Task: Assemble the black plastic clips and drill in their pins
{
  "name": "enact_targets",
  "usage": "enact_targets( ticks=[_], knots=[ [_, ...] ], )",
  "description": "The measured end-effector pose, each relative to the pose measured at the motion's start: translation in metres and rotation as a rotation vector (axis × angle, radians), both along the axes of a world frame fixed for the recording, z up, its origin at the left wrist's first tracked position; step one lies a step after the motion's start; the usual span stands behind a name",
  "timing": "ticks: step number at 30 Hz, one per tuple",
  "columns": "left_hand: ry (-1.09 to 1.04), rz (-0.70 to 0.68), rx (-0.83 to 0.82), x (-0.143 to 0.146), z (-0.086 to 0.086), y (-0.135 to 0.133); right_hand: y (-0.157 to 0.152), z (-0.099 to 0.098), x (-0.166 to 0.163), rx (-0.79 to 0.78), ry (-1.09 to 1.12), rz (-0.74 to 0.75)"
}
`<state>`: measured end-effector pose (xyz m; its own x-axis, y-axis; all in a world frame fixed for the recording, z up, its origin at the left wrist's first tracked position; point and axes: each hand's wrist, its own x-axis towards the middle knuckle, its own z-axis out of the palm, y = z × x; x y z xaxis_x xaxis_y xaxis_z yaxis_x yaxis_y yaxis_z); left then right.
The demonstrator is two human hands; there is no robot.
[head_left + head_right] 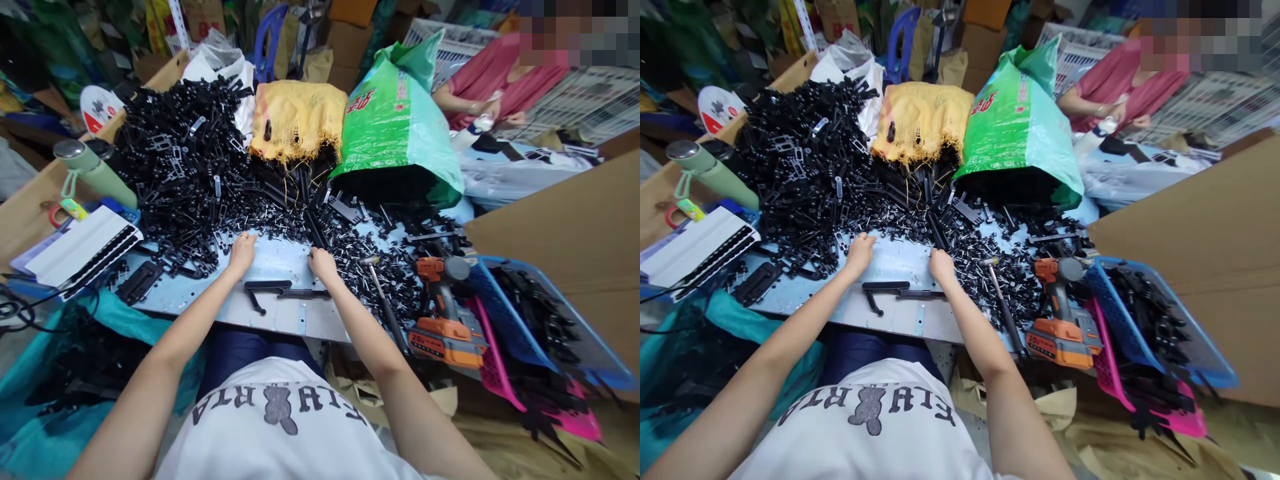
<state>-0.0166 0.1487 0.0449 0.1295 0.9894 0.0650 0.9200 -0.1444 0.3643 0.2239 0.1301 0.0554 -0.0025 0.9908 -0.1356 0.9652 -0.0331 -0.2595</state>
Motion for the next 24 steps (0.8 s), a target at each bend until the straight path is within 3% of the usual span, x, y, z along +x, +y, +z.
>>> enact_targets(
  ticks=[2, 5, 8, 11, 17, 24],
  knots=[
    [-0.076, -0.043, 0.033, -0.021, 0.003, -0.034, -0.008, 0.000, -0.002, 0.012, 0.120, 0.073],
    [-0.184, -0.126, 0.053, -0.041, 0.005, -0.082, -0.032, -0.006, -0.009, 0.074, 0.483, 0.160],
    [-0.136, -0.136, 0.041, -0.044, 0.007, -0.109, -0.052, -0.013, -0.018, 0.143, 0.719, 0.177],
    [-0.007, -0.131, 0.043, -0.038, 0.012, -0.113, -0.062, -0.015, -0.021, 0.249, 0.672, 0.268],
    [0.138, -0.268, 0.019, -0.029, 0.021, -0.105, -0.074, -0.012, -0.018, 0.382, 0.458, 0.563],
    [0.145, -0.269, 0.059, -0.026, 0.010, -0.105, -0.080, -0.022, -0.016, 0.490, 0.445, 0.546]
  ],
)
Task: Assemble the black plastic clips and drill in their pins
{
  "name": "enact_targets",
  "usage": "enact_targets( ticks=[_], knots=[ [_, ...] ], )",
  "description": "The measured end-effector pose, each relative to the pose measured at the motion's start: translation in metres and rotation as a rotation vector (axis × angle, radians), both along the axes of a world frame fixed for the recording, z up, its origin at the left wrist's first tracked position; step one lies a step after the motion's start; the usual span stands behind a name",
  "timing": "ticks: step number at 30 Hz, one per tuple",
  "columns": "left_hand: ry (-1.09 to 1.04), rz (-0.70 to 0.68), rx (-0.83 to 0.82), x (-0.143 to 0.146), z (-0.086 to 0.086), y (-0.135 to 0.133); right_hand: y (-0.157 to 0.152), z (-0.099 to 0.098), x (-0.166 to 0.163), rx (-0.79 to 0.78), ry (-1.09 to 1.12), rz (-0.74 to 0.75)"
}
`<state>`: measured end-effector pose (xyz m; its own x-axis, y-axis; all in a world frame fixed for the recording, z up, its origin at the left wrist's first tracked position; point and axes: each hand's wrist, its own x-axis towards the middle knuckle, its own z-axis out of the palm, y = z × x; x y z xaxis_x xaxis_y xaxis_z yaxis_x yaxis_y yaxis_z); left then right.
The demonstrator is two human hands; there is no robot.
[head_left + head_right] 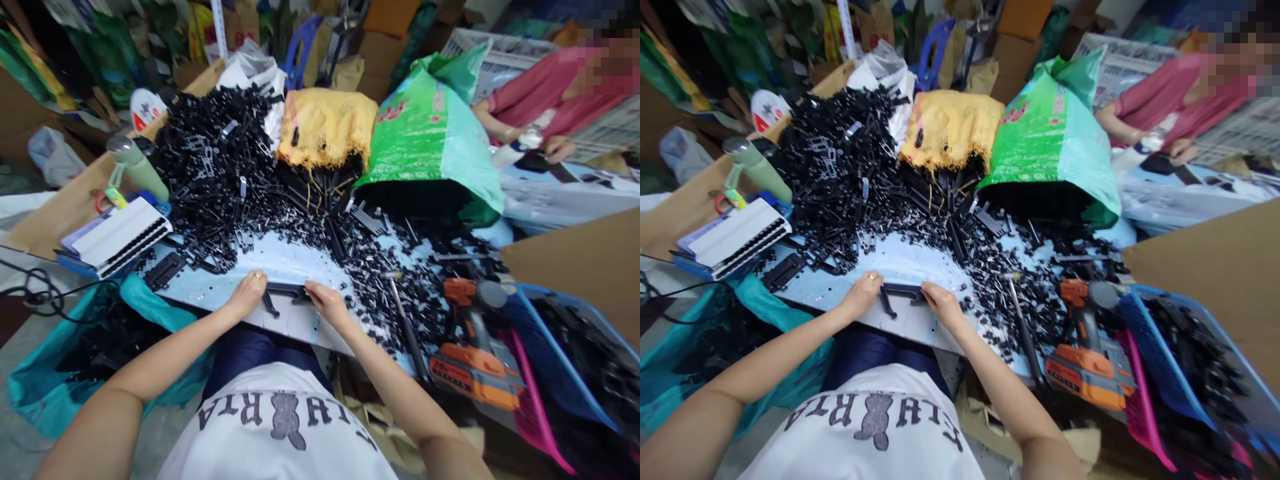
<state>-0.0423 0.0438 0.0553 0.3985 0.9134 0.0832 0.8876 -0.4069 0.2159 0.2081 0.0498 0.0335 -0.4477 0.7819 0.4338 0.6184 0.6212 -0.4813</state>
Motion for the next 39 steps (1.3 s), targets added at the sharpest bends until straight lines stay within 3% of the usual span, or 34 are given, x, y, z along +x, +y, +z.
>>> enact_targets(
  ticks=[3, 6, 9, 13, 17, 24, 28, 30, 32, 36, 39],
  knots=[
    [-0.003, -0.022, 0.072, 0.002, -0.009, -0.003, 0.002, -0.006, 0.002, 0.076, 0.030, 0.021],
    [-0.063, -0.003, 0.249, 0.001, -0.023, -0.006, 0.004, -0.013, 0.007, 0.126, 0.045, 0.052],
    [-0.105, -0.076, 0.397, -0.004, -0.036, -0.009, 0.003, -0.017, 0.011, 0.133, 0.045, 0.102],
    [-0.159, -0.117, 0.434, -0.011, -0.041, -0.007, 0.000, -0.018, 0.014, 0.093, 0.011, 0.103],
    [-0.177, -0.180, 0.421, -0.011, -0.040, 0.000, 0.000, -0.019, 0.019, 0.079, -0.054, 0.133],
    [-0.190, -0.148, 0.401, -0.011, -0.049, -0.003, -0.001, -0.031, 0.028, 0.012, -0.087, 0.119],
    [-0.136, -0.037, 0.355, -0.010, -0.045, -0.015, 0.002, -0.040, 0.031, 0.027, -0.066, 0.121],
    [-0.115, 0.003, 0.348, 0.002, -0.040, -0.017, 0.003, -0.042, 0.030, 0.044, -0.063, 0.116],
    [-0.095, -0.069, 0.304, 0.023, -0.035, -0.016, 0.002, -0.044, 0.027, 0.062, -0.060, 0.105],
    [-0.061, -0.178, 0.049, 0.066, -0.025, -0.005, -0.003, -0.044, 0.023, 0.117, -0.036, 0.053],
    [-0.088, -0.193, -0.041, 0.077, -0.021, 0.002, -0.002, -0.042, 0.026, 0.126, -0.106, 0.123]
  ],
)
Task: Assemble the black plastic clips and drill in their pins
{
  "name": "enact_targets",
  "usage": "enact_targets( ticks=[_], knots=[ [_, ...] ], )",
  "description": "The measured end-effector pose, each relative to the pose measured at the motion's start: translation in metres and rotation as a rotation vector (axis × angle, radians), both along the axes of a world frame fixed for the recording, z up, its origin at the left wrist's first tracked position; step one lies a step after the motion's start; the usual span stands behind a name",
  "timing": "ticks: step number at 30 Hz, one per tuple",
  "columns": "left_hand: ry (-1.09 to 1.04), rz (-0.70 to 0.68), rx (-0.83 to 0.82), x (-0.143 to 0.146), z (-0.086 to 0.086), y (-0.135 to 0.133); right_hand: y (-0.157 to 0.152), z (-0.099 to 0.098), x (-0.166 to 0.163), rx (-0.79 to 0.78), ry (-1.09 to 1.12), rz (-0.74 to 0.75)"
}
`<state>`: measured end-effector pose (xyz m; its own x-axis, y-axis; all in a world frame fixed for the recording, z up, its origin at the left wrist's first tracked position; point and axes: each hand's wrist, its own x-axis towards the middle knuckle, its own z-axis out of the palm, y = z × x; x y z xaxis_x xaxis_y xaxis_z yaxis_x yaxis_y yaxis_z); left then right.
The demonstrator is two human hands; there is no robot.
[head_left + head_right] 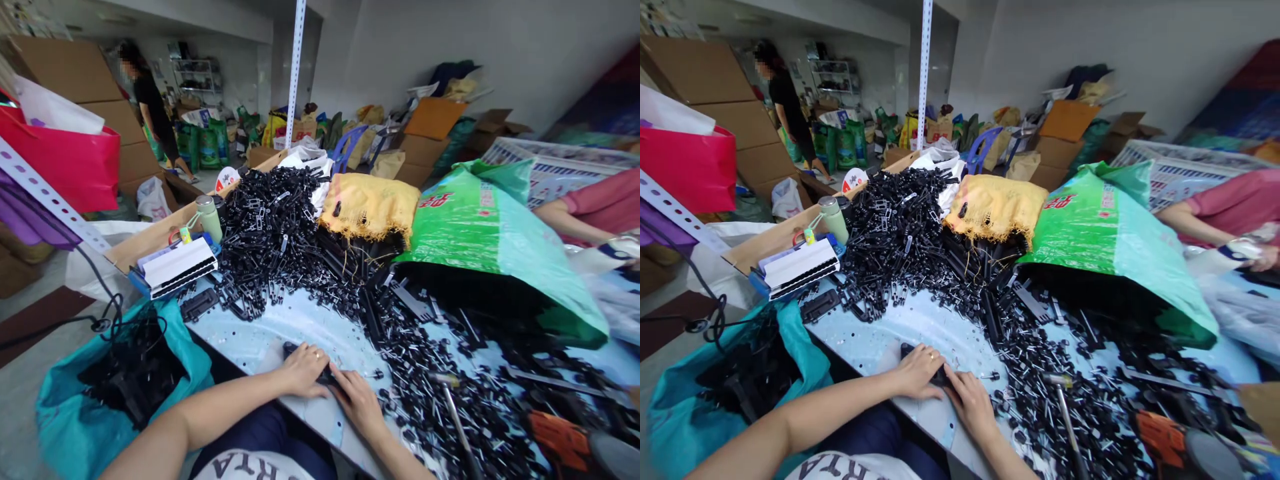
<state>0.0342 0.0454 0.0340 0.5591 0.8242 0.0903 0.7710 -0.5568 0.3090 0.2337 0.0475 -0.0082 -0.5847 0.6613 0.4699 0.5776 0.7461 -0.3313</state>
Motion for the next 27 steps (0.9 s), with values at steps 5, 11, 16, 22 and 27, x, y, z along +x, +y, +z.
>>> enact_targets(
  ticks=[5, 11, 16, 22, 27],
  knots=[
    [-0.001, 0.016, -0.030, 0.001, 0.002, 0.006, 0.016, 0.006, 0.008, -0.038, -0.121, 0.136],
    [-0.120, 0.100, 0.186, -0.020, -0.001, -0.027, 0.014, 0.019, 0.005, 0.028, -0.158, 0.080],
    [0.076, 0.570, -0.048, -0.045, 0.000, -0.062, 0.006, 0.040, -0.049, -0.010, -0.094, 0.099],
    [0.154, 0.684, -0.345, -0.031, 0.003, -0.055, 0.018, 0.033, -0.100, -0.165, -0.186, 0.204],
    [0.131, 0.773, -0.340, -0.024, -0.001, -0.048, 0.017, 0.027, -0.102, -0.159, -0.207, 0.124]
  ],
)
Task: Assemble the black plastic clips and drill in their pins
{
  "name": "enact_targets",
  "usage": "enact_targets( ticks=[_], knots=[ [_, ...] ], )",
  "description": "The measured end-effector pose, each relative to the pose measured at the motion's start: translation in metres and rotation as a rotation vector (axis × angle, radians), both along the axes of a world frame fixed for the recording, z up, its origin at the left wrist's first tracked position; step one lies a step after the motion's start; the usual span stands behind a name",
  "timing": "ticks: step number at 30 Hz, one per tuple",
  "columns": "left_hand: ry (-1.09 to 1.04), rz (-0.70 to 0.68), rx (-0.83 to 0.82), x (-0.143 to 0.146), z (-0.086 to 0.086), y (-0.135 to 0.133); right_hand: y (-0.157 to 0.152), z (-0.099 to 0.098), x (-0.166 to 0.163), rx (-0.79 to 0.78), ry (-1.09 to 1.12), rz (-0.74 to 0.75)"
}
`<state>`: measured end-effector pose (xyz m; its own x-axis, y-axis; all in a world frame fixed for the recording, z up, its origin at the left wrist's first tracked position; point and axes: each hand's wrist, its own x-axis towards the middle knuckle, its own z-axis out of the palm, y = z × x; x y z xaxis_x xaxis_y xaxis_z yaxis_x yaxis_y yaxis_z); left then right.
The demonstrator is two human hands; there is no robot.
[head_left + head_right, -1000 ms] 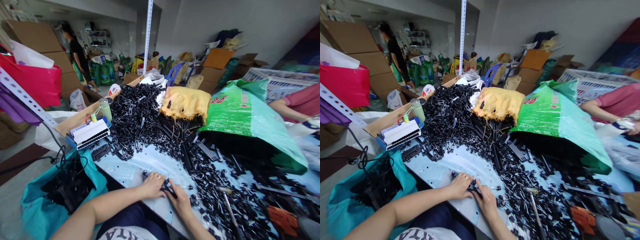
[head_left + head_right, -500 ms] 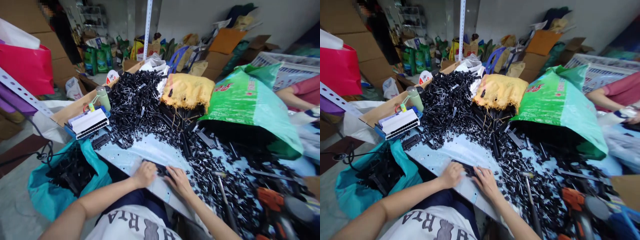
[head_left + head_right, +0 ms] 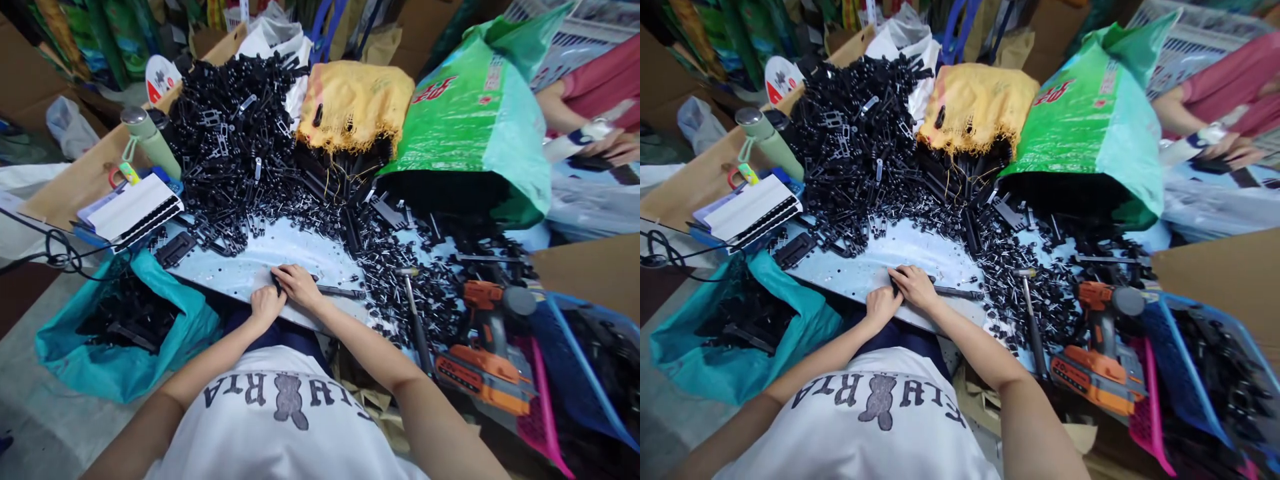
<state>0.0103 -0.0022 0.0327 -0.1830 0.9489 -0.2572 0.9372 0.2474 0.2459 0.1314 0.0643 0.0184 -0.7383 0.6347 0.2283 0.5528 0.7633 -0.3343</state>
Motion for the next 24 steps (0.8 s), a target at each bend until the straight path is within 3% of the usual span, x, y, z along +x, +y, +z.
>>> enact_targets(
  ticks=[4, 10, 15, 18, 20, 22, 24],
  knots=[
    [-0.015, 0.026, 0.013, -0.002, -0.004, 0.005, -0.005, -0.001, -0.003, -0.010, -0.008, -0.081],
    [-0.080, -0.054, 0.070, 0.010, -0.013, 0.005, -0.008, 0.002, -0.013, -0.082, -0.038, -0.165],
    [-0.170, -0.330, 0.185, 0.000, -0.008, 0.012, -0.017, 0.010, 0.022, -0.035, 0.090, -0.099],
    [-0.166, -0.664, 0.348, -0.009, -0.004, 0.033, -0.029, 0.003, 0.067, 0.116, 0.053, -0.319],
    [-0.100, -0.830, 0.364, -0.009, -0.002, 0.051, -0.033, -0.004, 0.094, 0.185, -0.057, -0.428],
    [-0.039, -0.875, 0.296, -0.006, 0.001, 0.064, -0.032, -0.003, 0.113, 0.216, -0.140, -0.429],
    [-0.034, -0.866, 0.263, -0.006, 0.010, 0.067, -0.028, 0.010, 0.123, 0.197, -0.142, -0.378]
  ],
)
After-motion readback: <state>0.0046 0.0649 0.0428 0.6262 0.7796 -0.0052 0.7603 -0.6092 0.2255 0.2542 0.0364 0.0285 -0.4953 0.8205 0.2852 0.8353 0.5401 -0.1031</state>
